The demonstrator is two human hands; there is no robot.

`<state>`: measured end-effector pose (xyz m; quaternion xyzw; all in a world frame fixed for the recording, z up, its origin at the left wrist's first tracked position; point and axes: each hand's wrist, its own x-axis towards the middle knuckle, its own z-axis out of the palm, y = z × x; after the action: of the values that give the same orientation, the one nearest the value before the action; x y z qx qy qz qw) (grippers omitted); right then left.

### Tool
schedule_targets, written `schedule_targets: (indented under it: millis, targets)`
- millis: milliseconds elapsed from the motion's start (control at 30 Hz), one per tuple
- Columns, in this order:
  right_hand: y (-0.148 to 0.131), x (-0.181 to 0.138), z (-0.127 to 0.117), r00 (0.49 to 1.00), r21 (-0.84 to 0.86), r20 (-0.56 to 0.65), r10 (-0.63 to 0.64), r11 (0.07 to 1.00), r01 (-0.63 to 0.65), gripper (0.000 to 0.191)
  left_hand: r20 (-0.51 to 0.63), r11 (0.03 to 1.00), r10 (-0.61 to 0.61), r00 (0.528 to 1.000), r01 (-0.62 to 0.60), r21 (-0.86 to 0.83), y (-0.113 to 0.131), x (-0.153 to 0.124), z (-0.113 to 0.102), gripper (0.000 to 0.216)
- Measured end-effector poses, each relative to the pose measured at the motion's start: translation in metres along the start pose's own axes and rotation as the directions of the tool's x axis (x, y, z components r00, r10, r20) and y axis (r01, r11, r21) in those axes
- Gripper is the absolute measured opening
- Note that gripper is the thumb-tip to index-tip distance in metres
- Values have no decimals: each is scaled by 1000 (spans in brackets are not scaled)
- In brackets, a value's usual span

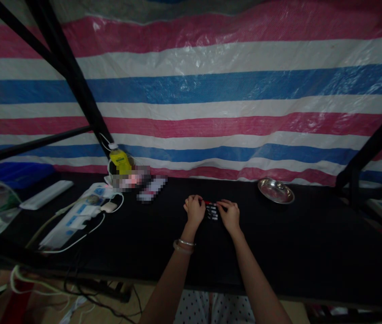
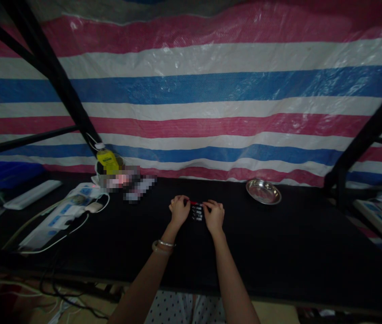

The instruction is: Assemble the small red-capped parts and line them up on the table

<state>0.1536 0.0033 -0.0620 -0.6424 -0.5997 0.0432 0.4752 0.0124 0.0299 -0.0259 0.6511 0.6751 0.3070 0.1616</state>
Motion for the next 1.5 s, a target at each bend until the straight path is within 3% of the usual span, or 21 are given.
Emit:
schedule_targets:
  millis: [400, 1500]
  targets:
    - [-14, 1, -10, 991, -34, 68, 111, 993, -109, 25, -11, 1000, -22, 1000, 22, 21, 1, -1, 0, 16]
    - [-9, 0, -7, 993, -43, 50, 107, 994, -105, 26, -26, 998, -53, 998, 54, 33, 2, 0, 0, 17]
